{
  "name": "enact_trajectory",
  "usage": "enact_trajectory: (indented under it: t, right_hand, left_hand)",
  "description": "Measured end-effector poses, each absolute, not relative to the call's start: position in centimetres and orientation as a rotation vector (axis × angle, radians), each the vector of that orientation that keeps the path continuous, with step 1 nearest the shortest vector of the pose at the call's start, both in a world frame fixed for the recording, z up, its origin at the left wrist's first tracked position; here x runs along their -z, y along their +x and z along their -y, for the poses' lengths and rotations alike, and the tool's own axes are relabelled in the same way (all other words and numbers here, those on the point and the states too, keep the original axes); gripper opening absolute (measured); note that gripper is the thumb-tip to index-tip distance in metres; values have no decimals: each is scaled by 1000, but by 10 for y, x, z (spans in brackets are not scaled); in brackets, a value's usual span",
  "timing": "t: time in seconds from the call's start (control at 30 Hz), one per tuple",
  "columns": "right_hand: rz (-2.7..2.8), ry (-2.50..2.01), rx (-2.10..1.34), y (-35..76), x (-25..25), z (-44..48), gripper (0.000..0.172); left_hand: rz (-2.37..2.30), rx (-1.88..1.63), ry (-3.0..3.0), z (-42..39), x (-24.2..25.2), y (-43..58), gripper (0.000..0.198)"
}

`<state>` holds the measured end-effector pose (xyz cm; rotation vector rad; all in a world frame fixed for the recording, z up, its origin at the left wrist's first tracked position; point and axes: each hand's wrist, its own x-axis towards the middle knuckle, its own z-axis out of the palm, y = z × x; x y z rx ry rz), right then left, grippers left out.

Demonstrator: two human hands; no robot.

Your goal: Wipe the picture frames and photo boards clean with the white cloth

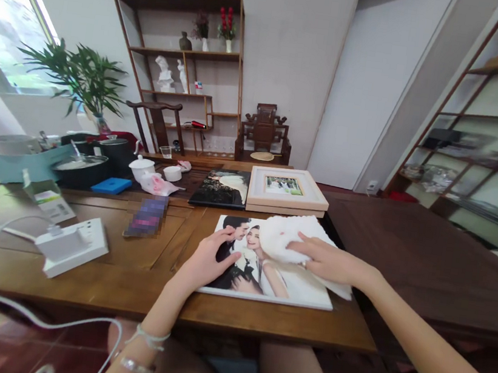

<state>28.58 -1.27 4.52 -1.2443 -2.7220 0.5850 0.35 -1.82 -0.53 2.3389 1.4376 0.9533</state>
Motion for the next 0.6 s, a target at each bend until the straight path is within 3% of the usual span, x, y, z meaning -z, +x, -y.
enact_trajectory:
  t: [0.3,0.6]
  right_hand:
    - [2663,-1062,-57,266,-19,-12,53]
    - [2852,-963,-271,257,-39,99,52]
  left_hand:
    - [-1456,-979,2324,17,6,4,32]
    - [-1444,-989,2363,15,10,3,31]
